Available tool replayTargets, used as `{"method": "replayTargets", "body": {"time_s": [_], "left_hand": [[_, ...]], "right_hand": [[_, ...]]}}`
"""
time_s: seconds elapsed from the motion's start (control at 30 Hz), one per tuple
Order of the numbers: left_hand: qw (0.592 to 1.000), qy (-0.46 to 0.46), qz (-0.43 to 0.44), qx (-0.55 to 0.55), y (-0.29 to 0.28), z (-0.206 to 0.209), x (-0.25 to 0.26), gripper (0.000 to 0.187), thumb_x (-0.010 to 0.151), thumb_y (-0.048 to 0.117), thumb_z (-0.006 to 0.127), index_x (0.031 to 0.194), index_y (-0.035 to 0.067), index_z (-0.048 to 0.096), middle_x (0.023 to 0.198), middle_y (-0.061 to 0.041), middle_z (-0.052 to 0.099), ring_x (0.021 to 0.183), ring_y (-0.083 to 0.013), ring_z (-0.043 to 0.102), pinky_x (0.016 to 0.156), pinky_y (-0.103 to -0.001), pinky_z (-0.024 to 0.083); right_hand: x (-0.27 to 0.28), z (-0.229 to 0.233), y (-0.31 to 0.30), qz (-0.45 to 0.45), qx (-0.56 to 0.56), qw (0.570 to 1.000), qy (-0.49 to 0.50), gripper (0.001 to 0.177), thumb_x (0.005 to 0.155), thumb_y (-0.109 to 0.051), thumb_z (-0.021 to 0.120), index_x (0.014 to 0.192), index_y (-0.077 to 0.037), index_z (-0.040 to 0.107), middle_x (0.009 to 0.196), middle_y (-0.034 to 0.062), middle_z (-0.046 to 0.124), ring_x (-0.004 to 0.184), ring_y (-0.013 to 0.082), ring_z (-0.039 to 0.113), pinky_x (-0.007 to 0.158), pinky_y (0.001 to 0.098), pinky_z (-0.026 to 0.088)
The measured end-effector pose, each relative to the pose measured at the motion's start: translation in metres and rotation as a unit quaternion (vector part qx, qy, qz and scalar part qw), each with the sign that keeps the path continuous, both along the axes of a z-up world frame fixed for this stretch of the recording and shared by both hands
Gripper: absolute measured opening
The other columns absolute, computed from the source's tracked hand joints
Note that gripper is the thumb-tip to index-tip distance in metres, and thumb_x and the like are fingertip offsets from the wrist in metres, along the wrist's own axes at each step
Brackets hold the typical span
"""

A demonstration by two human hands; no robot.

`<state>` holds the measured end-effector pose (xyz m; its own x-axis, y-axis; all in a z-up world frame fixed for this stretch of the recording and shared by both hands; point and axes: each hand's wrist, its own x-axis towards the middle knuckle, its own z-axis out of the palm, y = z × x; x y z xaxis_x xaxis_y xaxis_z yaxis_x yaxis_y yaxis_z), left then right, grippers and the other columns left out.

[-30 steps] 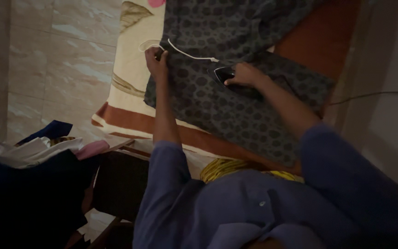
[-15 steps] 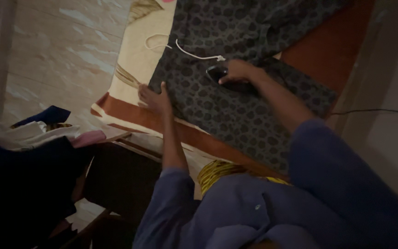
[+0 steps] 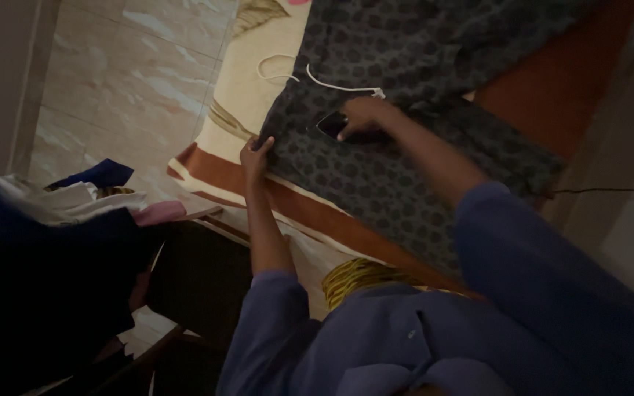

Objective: The person irons a pair of dark patterned shorts on a table covered with a floral cloth. They use a handheld iron to smooth the fabric, repeatedly adjusting the garment's position and flipping it over to treat different sections.

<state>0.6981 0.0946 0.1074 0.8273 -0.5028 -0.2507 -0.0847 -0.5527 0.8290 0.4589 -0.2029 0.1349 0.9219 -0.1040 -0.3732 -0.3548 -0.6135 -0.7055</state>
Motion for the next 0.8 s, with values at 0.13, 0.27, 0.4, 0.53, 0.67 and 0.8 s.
{"method": "replayTargets", "body": {"time_s": [0.13, 0.27, 0.4, 0.53, 0.67, 0.8], "left_hand": [[0.998, 0.008, 0.020, -0.059, -0.003, -0.005, -0.001, 0.034, 0.077, 0.028, 0.092, 0.087, 0.003, 0.070, 0.078, 0.002, 0.066, 0.073, -0.0102, 0.057, 0.069, -0.029, 0.048], [0.997, 0.014, 0.052, -0.057, -0.004, -0.014, 0.003, 0.036, 0.077, 0.028, 0.094, 0.083, 0.003, 0.068, 0.076, 0.002, 0.064, 0.072, -0.0101, 0.055, 0.069, -0.028, 0.048], [0.989, 0.023, 0.073, -0.123, 0.000, -0.025, 0.009, 0.038, 0.075, 0.024, 0.096, 0.088, 0.004, 0.067, 0.081, 0.002, 0.063, 0.074, -0.0101, 0.055, 0.069, -0.027, 0.048], [0.994, -0.026, 0.074, -0.078, 0.002, -0.028, 0.012, 0.036, 0.077, 0.022, 0.095, 0.091, 0.004, 0.067, 0.084, 0.001, 0.066, 0.077, -0.0104, 0.058, 0.073, -0.026, 0.050], [0.980, 0.066, 0.073, -0.174, 0.008, -0.036, 0.012, 0.029, 0.082, 0.016, 0.091, 0.096, 0.005, 0.068, 0.088, 0.001, 0.066, 0.082, -0.0110, 0.060, 0.076, -0.026, 0.049], [0.975, 0.067, 0.066, -0.199, 0.002, -0.036, 0.012, 0.027, 0.085, 0.014, 0.088, 0.100, 0.004, 0.068, 0.091, 0.000, 0.067, 0.086, -0.0119, 0.062, 0.080, -0.027, 0.050]], "right_hand": [[0.019, 0.024, 0.032, -0.187, 0.026, 0.979, 0.071, 0.060, 0.079, -0.054, 0.080, 0.101, 0.001, 0.075, 0.096, 0.0204, 0.078, 0.093, 0.0369, 0.074, 0.084, 0.0467, 0.055], [0.039, 0.017, 0.037, -0.295, -0.020, 0.955, -0.004, 0.062, 0.072, -0.053, 0.089, 0.092, 0.004, 0.074, 0.088, 0.0227, 0.070, 0.082, 0.0392, 0.070, 0.068, 0.0489, 0.054], [0.037, -0.013, 0.033, -0.197, 0.105, 0.972, 0.070, 0.056, 0.082, -0.048, 0.082, 0.086, 0.007, 0.072, 0.075, 0.0241, 0.071, 0.067, 0.0365, 0.071, 0.067, 0.0468, 0.055], [0.020, -0.033, 0.070, -0.078, 0.090, 0.990, 0.071, 0.062, 0.078, -0.050, 0.087, 0.087, 0.009, 0.071, 0.078, 0.0255, 0.072, 0.065, 0.0350, 0.068, 0.065, 0.0444, 0.054], [0.004, -0.015, 0.107, -0.138, 0.111, 0.980, 0.089, 0.062, 0.078, -0.050, 0.084, 0.094, 0.009, 0.072, 0.082, 0.0248, 0.073, 0.067, 0.0328, 0.071, 0.065, 0.0453, 0.055], [0.035, 0.000, 0.116, -0.227, 0.061, 0.971, 0.036, 0.065, 0.074, -0.050, 0.089, 0.096, 0.008, 0.072, 0.083, 0.0271, 0.070, 0.071, 0.0348, 0.070, 0.064, 0.0457, 0.054]]}}
